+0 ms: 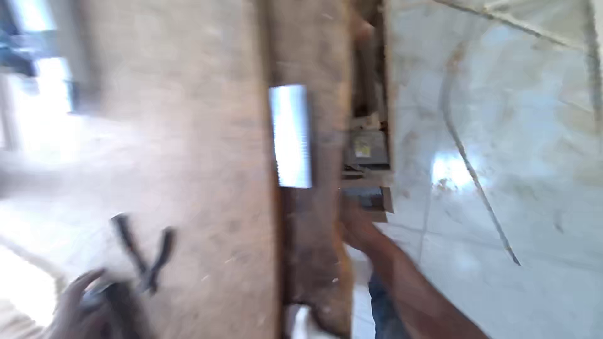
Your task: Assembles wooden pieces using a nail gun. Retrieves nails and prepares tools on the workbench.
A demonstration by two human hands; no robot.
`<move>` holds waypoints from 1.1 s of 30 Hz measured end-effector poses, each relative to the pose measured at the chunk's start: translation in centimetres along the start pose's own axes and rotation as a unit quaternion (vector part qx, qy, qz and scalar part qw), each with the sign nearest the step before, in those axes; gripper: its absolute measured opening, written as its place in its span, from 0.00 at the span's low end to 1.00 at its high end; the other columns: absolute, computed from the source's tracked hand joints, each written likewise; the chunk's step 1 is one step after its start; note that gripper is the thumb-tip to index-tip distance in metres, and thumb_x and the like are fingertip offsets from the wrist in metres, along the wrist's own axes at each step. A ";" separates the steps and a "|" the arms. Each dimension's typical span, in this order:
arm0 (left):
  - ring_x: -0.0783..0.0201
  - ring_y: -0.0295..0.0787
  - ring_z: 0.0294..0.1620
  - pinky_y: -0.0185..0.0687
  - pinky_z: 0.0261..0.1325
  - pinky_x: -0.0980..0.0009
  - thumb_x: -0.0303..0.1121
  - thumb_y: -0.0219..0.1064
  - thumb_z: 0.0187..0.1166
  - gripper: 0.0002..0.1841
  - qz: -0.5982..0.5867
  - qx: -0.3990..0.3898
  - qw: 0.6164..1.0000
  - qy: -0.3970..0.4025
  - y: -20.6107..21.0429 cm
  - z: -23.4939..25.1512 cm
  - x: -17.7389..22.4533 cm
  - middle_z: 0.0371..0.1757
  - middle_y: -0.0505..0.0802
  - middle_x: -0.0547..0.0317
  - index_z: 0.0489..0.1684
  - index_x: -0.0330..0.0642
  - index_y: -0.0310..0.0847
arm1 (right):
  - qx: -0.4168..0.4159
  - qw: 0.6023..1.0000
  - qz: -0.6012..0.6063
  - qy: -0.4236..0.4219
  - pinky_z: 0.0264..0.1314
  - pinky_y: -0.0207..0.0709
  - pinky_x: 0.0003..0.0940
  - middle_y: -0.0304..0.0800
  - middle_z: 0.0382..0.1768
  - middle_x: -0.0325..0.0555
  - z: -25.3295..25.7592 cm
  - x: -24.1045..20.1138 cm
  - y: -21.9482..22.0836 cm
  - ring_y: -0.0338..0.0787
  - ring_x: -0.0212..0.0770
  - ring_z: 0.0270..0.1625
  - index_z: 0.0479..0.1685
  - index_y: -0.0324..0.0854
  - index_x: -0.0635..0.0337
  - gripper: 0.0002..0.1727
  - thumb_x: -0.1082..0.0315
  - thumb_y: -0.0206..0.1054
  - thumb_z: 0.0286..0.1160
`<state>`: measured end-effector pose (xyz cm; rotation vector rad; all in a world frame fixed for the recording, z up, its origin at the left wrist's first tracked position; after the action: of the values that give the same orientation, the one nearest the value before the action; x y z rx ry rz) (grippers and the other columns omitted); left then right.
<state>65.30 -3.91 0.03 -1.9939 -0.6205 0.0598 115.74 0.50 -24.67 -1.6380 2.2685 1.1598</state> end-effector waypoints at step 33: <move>0.45 0.92 0.42 0.86 0.50 0.37 0.48 0.81 0.67 0.25 -0.029 -0.213 0.955 0.204 -7.5 -7.3 -18.9 0.41 0.93 0.46 0.57 0.43 0.86 | 0.275 0.650 -0.696 -0.131 0.55 0.86 0.59 0.93 0.44 0.50 -29.9 -4.8 41.4 0.94 0.50 0.48 0.55 0.89 0.55 0.15 0.57 0.62 0.88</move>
<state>48.11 -15.64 5.91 -2.3046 -0.4437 -0.5531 92.32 -9.61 19.87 -1.9080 0.4924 0.1761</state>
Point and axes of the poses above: each hand's wrist, its own z-axis towards the middle knuckle, its own y-axis out of the palm, x = y × z, the point moved 7 cm from there along z, towards the middle knuckle
